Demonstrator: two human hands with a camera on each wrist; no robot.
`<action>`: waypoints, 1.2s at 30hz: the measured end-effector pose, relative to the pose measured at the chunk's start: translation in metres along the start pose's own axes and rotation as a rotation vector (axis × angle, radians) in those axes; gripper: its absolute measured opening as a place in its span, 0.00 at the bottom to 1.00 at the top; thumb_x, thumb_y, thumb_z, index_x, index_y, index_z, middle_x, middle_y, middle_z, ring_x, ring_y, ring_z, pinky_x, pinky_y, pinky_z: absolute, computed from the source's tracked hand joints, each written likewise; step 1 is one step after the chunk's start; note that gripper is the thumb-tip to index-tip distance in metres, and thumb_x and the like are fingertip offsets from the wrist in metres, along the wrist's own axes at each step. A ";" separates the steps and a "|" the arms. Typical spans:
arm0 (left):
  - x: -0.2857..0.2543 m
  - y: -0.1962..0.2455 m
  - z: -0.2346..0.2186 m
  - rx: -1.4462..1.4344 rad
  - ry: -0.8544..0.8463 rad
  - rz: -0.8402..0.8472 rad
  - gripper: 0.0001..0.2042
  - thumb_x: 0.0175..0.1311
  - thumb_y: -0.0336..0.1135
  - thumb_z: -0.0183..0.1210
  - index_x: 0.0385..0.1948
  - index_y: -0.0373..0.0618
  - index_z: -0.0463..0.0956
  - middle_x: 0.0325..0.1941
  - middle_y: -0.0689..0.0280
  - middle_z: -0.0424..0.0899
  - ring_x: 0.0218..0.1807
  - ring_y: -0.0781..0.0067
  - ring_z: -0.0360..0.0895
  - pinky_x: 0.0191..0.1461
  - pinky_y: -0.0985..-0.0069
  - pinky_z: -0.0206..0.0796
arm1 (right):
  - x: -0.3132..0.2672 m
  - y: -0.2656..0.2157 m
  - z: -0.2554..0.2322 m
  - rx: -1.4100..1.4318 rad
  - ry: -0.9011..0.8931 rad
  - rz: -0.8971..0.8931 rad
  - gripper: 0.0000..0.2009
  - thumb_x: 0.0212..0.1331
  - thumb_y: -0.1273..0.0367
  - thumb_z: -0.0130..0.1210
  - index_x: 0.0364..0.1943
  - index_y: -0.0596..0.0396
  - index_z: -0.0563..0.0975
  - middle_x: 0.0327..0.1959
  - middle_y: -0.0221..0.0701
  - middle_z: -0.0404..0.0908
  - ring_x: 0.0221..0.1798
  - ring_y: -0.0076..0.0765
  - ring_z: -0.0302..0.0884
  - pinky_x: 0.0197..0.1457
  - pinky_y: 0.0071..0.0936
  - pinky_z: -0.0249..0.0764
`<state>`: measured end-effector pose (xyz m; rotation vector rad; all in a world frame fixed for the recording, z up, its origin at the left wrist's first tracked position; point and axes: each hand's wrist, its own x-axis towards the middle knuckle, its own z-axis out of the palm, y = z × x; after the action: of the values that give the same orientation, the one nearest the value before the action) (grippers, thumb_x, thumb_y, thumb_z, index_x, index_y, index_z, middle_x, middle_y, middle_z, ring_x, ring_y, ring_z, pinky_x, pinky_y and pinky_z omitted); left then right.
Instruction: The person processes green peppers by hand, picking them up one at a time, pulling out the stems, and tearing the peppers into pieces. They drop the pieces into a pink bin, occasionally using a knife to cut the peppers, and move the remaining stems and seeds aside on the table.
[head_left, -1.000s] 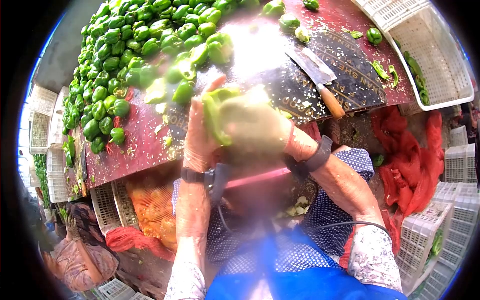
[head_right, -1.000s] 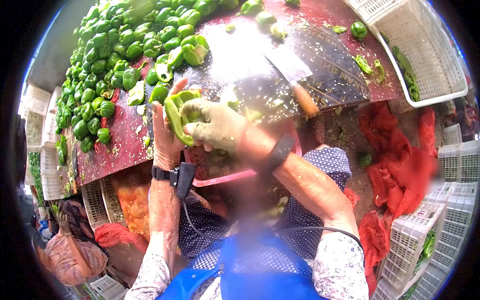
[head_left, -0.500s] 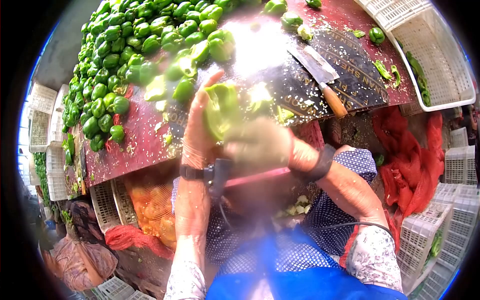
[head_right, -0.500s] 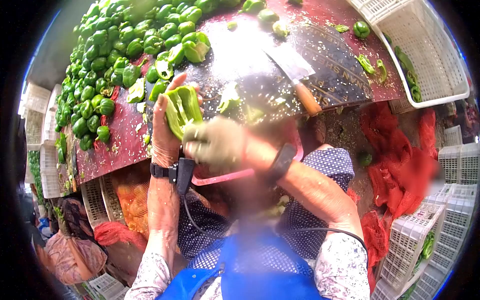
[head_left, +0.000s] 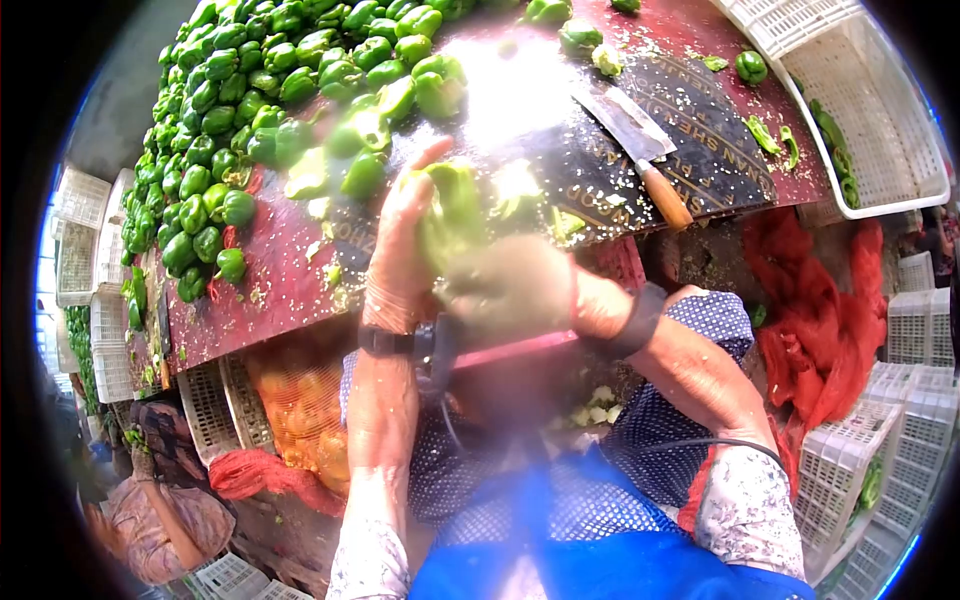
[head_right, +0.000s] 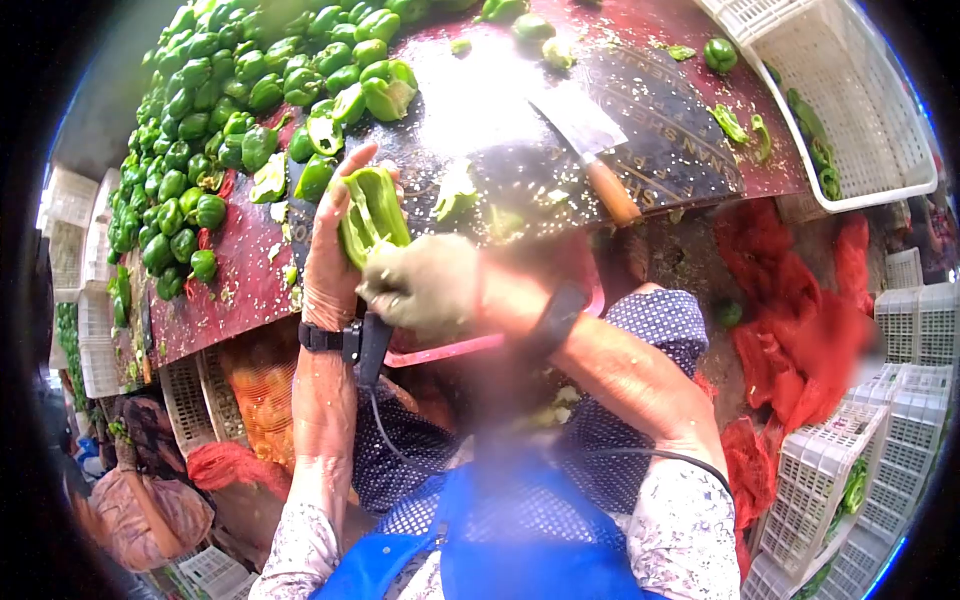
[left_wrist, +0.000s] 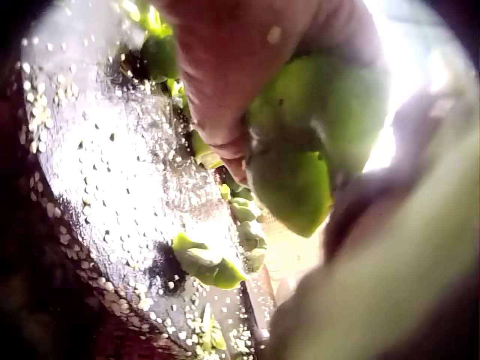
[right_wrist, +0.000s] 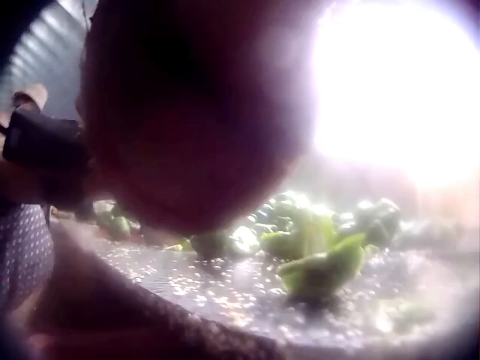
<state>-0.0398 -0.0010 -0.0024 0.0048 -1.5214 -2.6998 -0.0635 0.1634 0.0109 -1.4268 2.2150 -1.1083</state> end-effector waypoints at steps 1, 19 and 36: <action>0.003 0.000 -0.008 0.075 -0.024 0.034 0.29 0.65 0.50 0.55 0.64 0.45 0.62 0.51 0.59 0.77 0.47 0.70 0.77 0.53 0.72 0.74 | -0.001 0.007 -0.005 -0.002 0.033 0.055 0.10 0.56 0.60 0.56 0.38 0.48 0.77 0.31 0.39 0.81 0.34 0.47 0.81 0.39 0.40 0.77; 0.002 0.016 -0.032 0.010 0.016 0.121 0.29 0.66 0.49 0.54 0.64 0.43 0.62 0.51 0.58 0.76 0.50 0.67 0.76 0.53 0.70 0.73 | -0.011 0.007 -0.029 -0.086 0.017 0.179 0.15 0.54 0.66 0.59 0.47 0.49 0.78 0.50 0.36 0.78 0.53 0.43 0.76 0.54 0.35 0.75; 0.009 -0.007 -0.023 -0.004 -0.051 0.030 0.29 0.70 0.47 0.51 0.67 0.42 0.56 0.70 0.57 0.61 0.66 0.57 0.64 0.65 0.59 0.62 | 0.006 0.148 -0.034 0.299 0.484 0.375 0.14 0.56 0.65 0.56 0.44 0.57 0.77 0.37 0.33 0.81 0.36 0.29 0.77 0.41 0.29 0.74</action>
<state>-0.0486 -0.0176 -0.0205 -0.0871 -1.5161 -2.6997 -0.1825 0.2053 -0.0729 -0.6319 2.3466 -1.6780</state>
